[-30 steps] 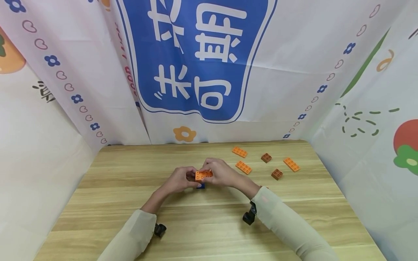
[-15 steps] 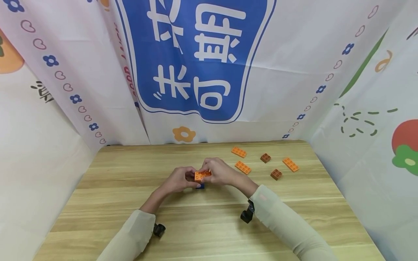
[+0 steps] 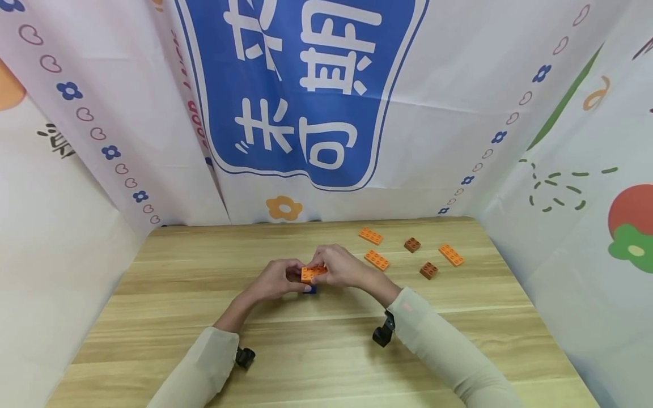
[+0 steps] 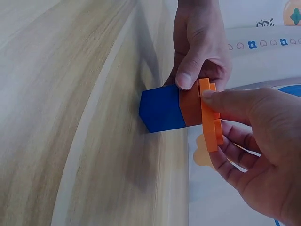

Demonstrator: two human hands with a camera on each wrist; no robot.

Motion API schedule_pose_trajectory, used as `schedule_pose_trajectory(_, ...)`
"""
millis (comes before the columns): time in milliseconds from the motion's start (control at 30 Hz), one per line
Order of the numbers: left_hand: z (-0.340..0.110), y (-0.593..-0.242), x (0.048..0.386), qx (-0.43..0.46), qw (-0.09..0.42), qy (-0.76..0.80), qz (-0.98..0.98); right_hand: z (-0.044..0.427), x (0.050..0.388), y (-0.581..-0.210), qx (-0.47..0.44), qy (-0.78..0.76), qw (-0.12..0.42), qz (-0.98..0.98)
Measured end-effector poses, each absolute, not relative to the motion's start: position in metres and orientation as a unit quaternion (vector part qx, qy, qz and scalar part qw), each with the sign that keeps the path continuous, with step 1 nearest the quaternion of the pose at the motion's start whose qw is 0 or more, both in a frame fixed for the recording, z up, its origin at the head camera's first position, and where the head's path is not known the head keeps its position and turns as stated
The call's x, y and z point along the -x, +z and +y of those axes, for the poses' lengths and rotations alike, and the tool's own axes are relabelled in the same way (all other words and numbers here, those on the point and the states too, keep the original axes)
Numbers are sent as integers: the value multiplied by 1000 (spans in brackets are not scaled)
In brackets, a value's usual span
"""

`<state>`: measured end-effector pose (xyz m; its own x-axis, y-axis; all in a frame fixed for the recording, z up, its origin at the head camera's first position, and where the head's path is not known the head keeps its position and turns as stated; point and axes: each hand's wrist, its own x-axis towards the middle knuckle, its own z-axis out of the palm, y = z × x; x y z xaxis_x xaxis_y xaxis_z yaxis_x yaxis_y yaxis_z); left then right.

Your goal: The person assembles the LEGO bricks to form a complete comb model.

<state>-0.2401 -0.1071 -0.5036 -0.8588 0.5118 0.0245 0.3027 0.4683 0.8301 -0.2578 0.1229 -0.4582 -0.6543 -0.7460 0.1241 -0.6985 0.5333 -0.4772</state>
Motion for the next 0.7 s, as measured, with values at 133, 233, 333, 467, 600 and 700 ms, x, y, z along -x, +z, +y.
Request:
schedule_pose_trajectory(133, -108, -504, 240, -245, 115, 459, 847, 124, 257, -461, 414, -253, 33, 874)
schedule_pose_trajectory(233, -108, -505, 241, -246, 115, 462, 845, 125, 257, -463, 418, -260, 26, 870)
schedule_pose_trajectory(333, -108, -505, 240, -244, 115, 472, 839, 128, 256, -463, 420, -272, 21, 866)
schedule_pose_trajectory(467, -108, -505, 240, -245, 115, 474, 838, 133, 256, -462, 416, -291, 10, 862)
schedule_pose_trajectory(600, -108, -505, 239, -246, 110, 469, 841, 139, 256, -460, 414, -300, -3, 859)
schedule_pose_trajectory(700, -108, -504, 238, -247, 105, 465, 843, 144, 257, -459, 415, -298, -4, 860)
